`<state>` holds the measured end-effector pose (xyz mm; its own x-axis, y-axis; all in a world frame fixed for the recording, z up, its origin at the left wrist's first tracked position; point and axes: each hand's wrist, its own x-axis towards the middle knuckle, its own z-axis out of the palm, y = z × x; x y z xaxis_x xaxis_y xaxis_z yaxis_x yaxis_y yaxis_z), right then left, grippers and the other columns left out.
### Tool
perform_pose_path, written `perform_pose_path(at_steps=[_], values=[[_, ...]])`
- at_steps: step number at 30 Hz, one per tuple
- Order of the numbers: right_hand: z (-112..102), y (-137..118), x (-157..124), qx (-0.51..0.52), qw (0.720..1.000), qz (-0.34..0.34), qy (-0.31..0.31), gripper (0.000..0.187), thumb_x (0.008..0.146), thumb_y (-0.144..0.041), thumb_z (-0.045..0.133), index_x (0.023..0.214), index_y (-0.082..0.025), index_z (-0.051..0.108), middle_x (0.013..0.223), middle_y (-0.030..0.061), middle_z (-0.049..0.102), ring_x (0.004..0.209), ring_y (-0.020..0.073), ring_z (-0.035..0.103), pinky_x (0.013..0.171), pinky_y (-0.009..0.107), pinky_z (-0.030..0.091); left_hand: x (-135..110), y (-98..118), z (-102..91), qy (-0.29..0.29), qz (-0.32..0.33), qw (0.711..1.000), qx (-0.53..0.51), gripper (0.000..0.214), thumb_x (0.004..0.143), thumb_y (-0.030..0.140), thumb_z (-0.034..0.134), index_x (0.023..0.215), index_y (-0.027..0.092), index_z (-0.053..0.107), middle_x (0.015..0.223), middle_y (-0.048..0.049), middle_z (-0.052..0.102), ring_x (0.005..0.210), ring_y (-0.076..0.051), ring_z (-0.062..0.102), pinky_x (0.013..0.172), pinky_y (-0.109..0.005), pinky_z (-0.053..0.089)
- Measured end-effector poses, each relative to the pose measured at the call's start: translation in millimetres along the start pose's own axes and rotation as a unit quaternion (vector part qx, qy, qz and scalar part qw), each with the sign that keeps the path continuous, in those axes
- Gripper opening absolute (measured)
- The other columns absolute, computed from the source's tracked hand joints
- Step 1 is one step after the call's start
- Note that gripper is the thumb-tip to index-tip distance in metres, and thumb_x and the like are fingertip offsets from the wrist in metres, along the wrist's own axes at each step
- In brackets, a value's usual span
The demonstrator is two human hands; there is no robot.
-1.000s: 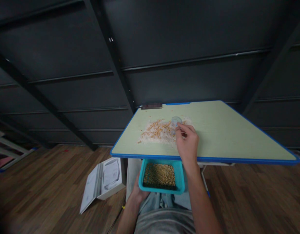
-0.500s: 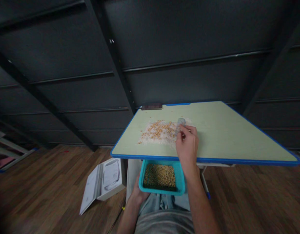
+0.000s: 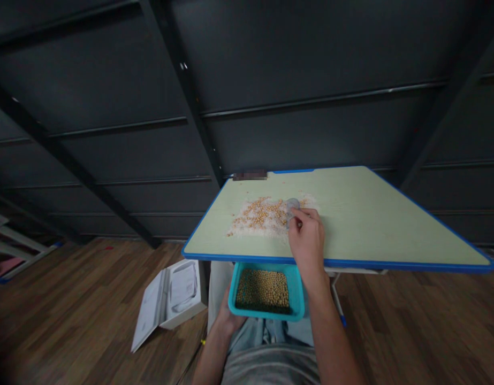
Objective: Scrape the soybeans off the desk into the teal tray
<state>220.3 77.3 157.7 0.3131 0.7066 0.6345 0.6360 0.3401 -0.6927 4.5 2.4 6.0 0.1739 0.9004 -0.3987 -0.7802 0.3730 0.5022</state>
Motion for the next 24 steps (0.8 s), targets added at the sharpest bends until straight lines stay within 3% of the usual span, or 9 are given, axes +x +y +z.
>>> perform_pose_path(at_steps=[11,19,24], values=[[1.0,4.0,0.2,0.03,0.999,0.0,-0.042,0.034,0.09,-0.021,0.053,0.111,-0.014,0.08,0.109,0.0168,0.078,0.094,0.028,0.072,0.088,0.046,0.056,-1.9,0.6,1.8,0.01,0.006,1.0,0.003,0.04,0.073,0.046,0.085,0.101,0.017,0.077,0.087,-0.0087,0.083,0.108,-0.033,0.074,0.102,-0.045,0.054],[2.5,4.8,0.7,0.063,0.996,-0.012,-0.069,0.032,0.09,-0.02,0.055,0.109,-0.017,0.08,0.111,0.014,0.079,0.096,0.028,0.073,0.087,0.045,0.056,0.4,0.1,0.7,0.012,0.006,1.0,0.007,0.044,0.072,0.048,0.085,0.104,0.018,0.077,0.089,-0.0084,0.083,0.107,-0.034,0.074,0.102,-0.047,0.054],[0.9,-1.2,1.1,0.078,0.991,-0.022,-0.102,0.031,0.091,-0.019,0.054,0.109,-0.02,0.08,0.111,0.0108,0.08,0.097,0.0266,0.073,0.086,0.042,0.056,-0.9,-0.3,-2.4,-0.003,0.006,1.0,0.004,0.031,0.076,0.042,0.083,0.092,0.017,0.077,0.087,-0.0086,0.083,0.11,-0.034,0.073,0.105,-0.046,0.052]])
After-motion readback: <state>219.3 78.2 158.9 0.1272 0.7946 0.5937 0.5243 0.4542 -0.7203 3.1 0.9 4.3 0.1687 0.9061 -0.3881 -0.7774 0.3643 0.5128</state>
